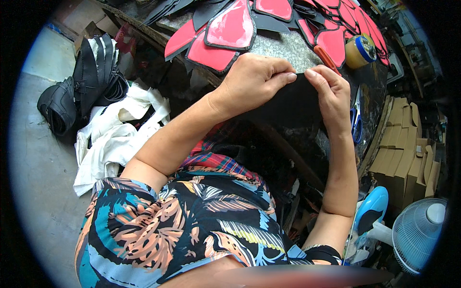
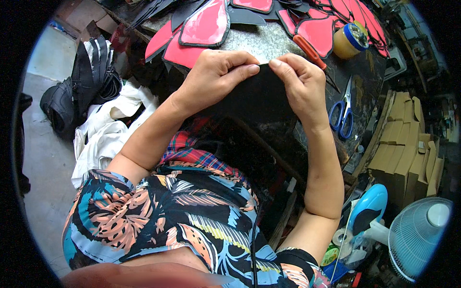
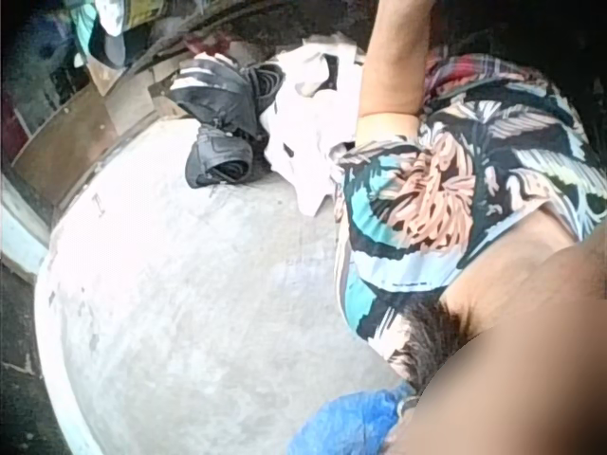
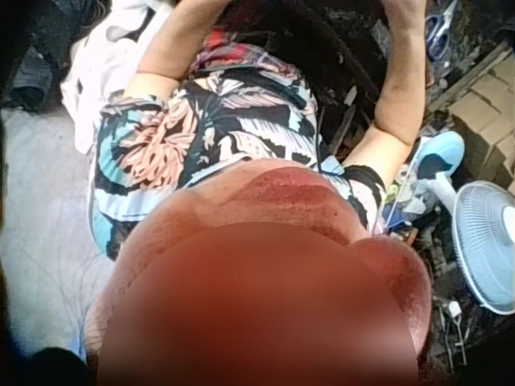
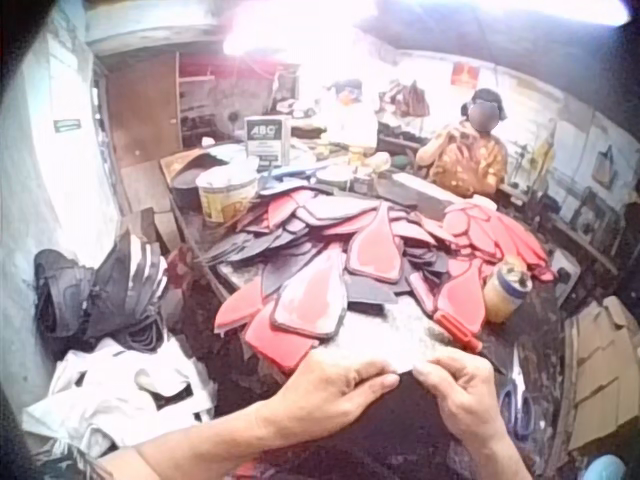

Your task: The person uses a red utility knife to trim the edges of pink and black shoe insoles at a workbench. They repeatedly pick up insoles, trim along the edges, flip them over, and place them back on the pile.

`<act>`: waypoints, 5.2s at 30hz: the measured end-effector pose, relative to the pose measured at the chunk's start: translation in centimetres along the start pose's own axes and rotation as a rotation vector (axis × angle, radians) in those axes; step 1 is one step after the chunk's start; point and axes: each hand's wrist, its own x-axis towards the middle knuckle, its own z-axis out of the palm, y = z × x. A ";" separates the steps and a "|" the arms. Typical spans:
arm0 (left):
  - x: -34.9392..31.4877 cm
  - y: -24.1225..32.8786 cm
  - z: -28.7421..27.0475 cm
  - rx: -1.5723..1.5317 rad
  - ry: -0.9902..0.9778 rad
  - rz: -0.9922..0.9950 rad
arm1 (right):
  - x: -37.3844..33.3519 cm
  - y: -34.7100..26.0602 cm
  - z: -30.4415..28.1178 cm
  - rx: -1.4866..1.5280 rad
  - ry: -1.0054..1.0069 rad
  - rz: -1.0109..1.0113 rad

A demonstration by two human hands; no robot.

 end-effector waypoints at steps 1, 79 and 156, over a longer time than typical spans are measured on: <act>0.1 0.0 0.1 -0.030 0.011 -0.007 | 0.0 0.1 0.1 0.138 0.005 0.086; 6.1 -6.4 2.0 0.303 0.398 0.345 | -9.1 -2.4 -5.1 -0.159 0.491 -0.030; -1.8 1.6 -4.5 0.225 -0.414 -0.079 | -5.2 -0.4 -2.3 -0.828 0.276 0.204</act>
